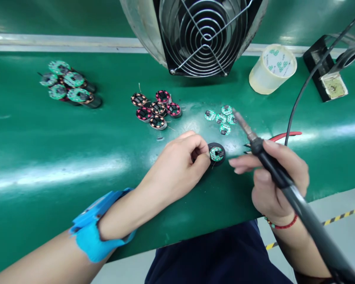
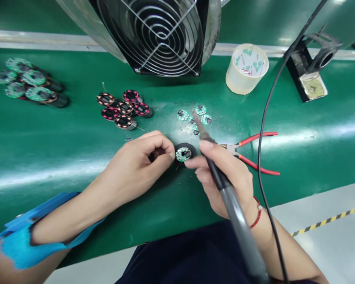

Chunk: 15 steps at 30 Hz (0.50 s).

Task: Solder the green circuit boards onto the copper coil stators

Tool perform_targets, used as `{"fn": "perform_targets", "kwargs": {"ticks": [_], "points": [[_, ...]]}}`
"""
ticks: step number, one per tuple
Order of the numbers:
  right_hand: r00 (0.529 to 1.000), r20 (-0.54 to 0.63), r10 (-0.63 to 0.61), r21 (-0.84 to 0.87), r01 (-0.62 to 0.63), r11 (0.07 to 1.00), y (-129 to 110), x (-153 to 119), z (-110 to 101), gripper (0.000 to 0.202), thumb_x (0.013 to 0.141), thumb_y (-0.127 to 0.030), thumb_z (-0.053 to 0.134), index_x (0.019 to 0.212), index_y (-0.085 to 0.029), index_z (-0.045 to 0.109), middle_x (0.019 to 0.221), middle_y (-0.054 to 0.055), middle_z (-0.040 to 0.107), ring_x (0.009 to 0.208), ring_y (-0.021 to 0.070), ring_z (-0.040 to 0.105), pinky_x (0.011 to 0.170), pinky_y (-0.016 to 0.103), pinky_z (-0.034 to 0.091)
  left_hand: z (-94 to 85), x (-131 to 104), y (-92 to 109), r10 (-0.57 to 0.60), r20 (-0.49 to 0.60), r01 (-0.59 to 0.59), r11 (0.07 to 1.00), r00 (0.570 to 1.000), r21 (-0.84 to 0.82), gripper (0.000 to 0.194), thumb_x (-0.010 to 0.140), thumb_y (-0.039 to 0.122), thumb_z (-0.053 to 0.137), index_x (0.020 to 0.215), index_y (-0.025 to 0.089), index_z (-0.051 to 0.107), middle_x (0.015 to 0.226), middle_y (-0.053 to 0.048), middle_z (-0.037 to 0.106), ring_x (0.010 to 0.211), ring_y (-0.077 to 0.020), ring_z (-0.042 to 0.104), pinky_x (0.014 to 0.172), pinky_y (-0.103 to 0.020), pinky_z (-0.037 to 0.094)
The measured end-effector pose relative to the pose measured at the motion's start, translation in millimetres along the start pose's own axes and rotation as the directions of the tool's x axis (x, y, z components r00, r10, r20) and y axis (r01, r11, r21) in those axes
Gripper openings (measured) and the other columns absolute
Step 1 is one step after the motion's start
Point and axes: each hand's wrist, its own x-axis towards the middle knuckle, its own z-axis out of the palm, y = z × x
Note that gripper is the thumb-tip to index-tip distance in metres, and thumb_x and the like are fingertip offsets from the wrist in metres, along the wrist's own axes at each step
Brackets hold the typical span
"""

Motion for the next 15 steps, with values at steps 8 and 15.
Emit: {"fn": "perform_targets", "kwargs": {"ticks": [8,15], "points": [[0.926,0.377,0.009,-0.156,0.054,0.986,4.1,19.0,15.5,0.046,0.092,-0.011,0.047,0.136,-0.026,0.046,0.119,0.006,0.069,0.100,0.0213,0.065,0.086,0.040,0.054,1.6,1.1,-1.1,0.042,-0.018,-0.041,0.999,0.999,0.015,0.017,0.080,0.015,0.047,0.063,0.019,0.048,0.066,0.003,0.047,0.060,-0.0119,0.046,0.056,-0.026,0.036],[0.949,0.314,0.021,-0.242,0.058,0.968,8.3,16.1,19.9,0.034,0.094,-0.021,0.055,0.127,-0.023,0.051,0.110,0.008,0.070,0.095,0.0236,0.062,0.083,0.040,0.053,-5.0,-0.9,-8.7,0.070,0.006,-0.070,0.997,0.998,-0.045,0.013,0.086,0.024,0.048,0.077,0.019,0.056,0.076,0.001,0.054,0.067,-0.0136,0.051,0.061,-0.027,0.040]]}}
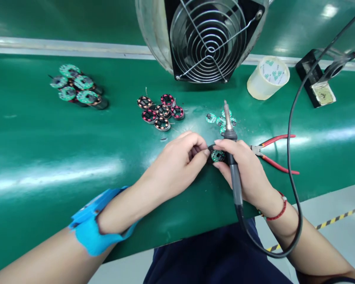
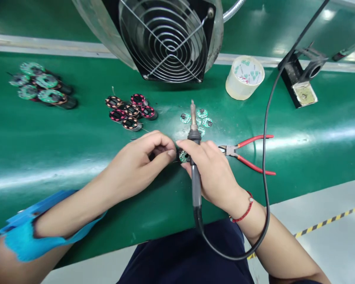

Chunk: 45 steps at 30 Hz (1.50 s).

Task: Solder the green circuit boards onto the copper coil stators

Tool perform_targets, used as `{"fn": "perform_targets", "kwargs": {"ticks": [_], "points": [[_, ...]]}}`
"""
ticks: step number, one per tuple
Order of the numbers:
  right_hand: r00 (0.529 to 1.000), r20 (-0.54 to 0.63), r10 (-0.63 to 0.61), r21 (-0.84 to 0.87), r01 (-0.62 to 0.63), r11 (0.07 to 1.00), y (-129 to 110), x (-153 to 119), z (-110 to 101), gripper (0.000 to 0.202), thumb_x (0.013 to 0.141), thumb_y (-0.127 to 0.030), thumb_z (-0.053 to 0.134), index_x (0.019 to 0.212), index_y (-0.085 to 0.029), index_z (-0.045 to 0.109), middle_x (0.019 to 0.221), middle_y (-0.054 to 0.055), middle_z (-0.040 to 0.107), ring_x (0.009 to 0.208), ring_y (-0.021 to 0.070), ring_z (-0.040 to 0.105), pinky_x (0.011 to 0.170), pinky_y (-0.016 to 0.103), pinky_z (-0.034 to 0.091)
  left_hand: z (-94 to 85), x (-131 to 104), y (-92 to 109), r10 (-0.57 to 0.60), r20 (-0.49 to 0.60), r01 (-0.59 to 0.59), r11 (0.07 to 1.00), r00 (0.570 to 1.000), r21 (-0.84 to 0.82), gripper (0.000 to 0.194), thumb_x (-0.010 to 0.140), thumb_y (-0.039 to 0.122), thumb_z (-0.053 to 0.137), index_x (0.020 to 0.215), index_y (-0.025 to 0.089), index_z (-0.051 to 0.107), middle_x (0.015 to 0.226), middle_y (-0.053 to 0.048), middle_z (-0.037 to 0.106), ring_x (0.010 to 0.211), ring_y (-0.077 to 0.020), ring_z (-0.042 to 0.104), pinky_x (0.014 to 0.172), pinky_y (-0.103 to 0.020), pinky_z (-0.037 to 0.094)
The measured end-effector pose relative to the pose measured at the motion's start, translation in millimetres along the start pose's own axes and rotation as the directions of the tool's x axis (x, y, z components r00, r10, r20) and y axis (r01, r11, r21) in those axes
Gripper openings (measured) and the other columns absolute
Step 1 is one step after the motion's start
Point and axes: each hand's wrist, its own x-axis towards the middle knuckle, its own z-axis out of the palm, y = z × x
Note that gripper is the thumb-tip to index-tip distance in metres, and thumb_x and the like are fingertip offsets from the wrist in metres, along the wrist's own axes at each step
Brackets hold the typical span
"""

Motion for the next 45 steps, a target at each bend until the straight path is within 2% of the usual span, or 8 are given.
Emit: {"fn": "perform_targets", "kwargs": {"ticks": [3,6,9,17,22,26,38,45], "points": [[0.999,-0.043,0.009,-0.063,-0.012,0.998,-1.7,-0.5,3.0,0.034,0.093,-0.024,0.056,0.126,-0.019,0.052,0.104,0.009,0.070,0.088,0.0241,0.060,0.077,0.039,0.053,-4.4,-2.4,-4.3,0.053,0.129,-0.055,0.998,0.990,0.007,0.015,0.086,0.032,0.055,0.084,0.018,0.060,0.084,-0.001,0.056,0.073,-0.0154,0.053,0.066,-0.029,0.042],[0.998,-0.056,-0.006,-0.046,0.004,0.999,-1.7,-2.0,3.7,0.039,0.093,-0.024,0.056,0.131,-0.018,0.049,0.104,0.009,0.071,0.088,0.0245,0.061,0.077,0.039,0.053,-5.1,-4.3,-6.8,0.119,0.194,-0.129,0.991,0.974,0.042,0.010,0.087,0.025,0.054,0.082,0.017,0.059,0.087,-0.002,0.055,0.080,-0.0165,0.054,0.071,-0.030,0.043],[0.998,-0.064,-0.023,-0.037,0.021,0.999,-0.8,-3.8,1.9,0.040,0.094,-0.028,0.057,0.132,-0.020,0.047,0.106,0.009,0.071,0.089,0.0245,0.062,0.076,0.039,0.051,-4.2,-4.7,-6.9,0.139,0.179,-0.148,0.988,0.974,0.036,0.011,0.088,0.018,0.050,0.081,0.018,0.058,0.084,-0.001,0.055,0.077,-0.0148,0.053,0.069,-0.028,0.042],[0.997,-0.018,-0.075,-0.074,0.073,0.995,-0.2,-5.1,-2.9,0.033,0.097,-0.020,0.050,0.130,-0.020,0.048,0.102,0.005,0.072,0.084,0.0189,0.059,0.072,0.034,0.046,1.0,-4.9,-5.6,0.116,0.048,-0.114,0.992,0.992,-0.048,0.011,0.087,0.017,0.053,0.078,0.018,0.059,0.075,0.003,0.053,0.068,-0.0108,0.049,0.062,-0.024,0.039],[0.995,-0.022,-0.099,-0.087,0.097,0.991,-0.1,-8.6,-5.5,0.038,0.095,-0.021,0.053,0.133,-0.021,0.047,0.115,0.006,0.069,0.108,0.0217,0.059,0.088,0.038,0.048,6.0,-4.2,-1.9,0.079,0.024,-0.076,0.992,0.997,-0.101,0.012,0.087,0.018,0.055,0.076,0.017,0.060,0.073,0.004,0.053,0.067,-0.0101,0.050,0.062,-0.022,0.039],[0.978,-0.028,-0.207,-0.097,0.203,0.974,0.2,-11.9,-7.2,0.038,0.094,-0.018,0.051,0.131,-0.025,0.049,0.122,0.006,0.067,0.118,0.0225,0.056,0.093,0.040,0.046,6.4,-4.3,-0.7,0.066,0.019,-0.063,0.990,0.998,-0.130,0.012,0.087,0.019,0.054,0.077,0.017,0.060,0.074,0.003,0.053,0.068,-0.0103,0.051,0.062,-0.022,0.039],[0.979,-0.088,-0.182,-0.102,0.172,0.980,0.2,-12.4,-10.3,0.035,0.090,-0.013,0.055,0.125,-0.020,0.054,0.105,0.007,0.074,0.094,0.0210,0.063,0.082,0.038,0.047,7.0,-4.5,-1.4,0.030,-0.006,-0.030,0.998,1.000,-0.053,0.014,0.088,0.018,0.051,0.077,0.017,0.059,0.074,0.003,0.054,0.068,-0.0109,0.051,0.061,-0.023,0.038],[0.957,-0.264,-0.125,0.059,0.145,0.988,-4.6,-9.8,-14.4,0.044,0.092,-0.014,0.054,0.135,-0.023,0.050,0.090,0.001,0.077,0.080,0.0204,0.068,0.080,0.040,0.052,8.1,-5.0,3.2,0.013,-0.022,-0.013,1.000,1.000,0.002,0.014,0.085,0.015,0.050,0.075,0.017,0.058,0.073,0.003,0.053,0.065,-0.0103,0.050,0.059,-0.024,0.038]]}}
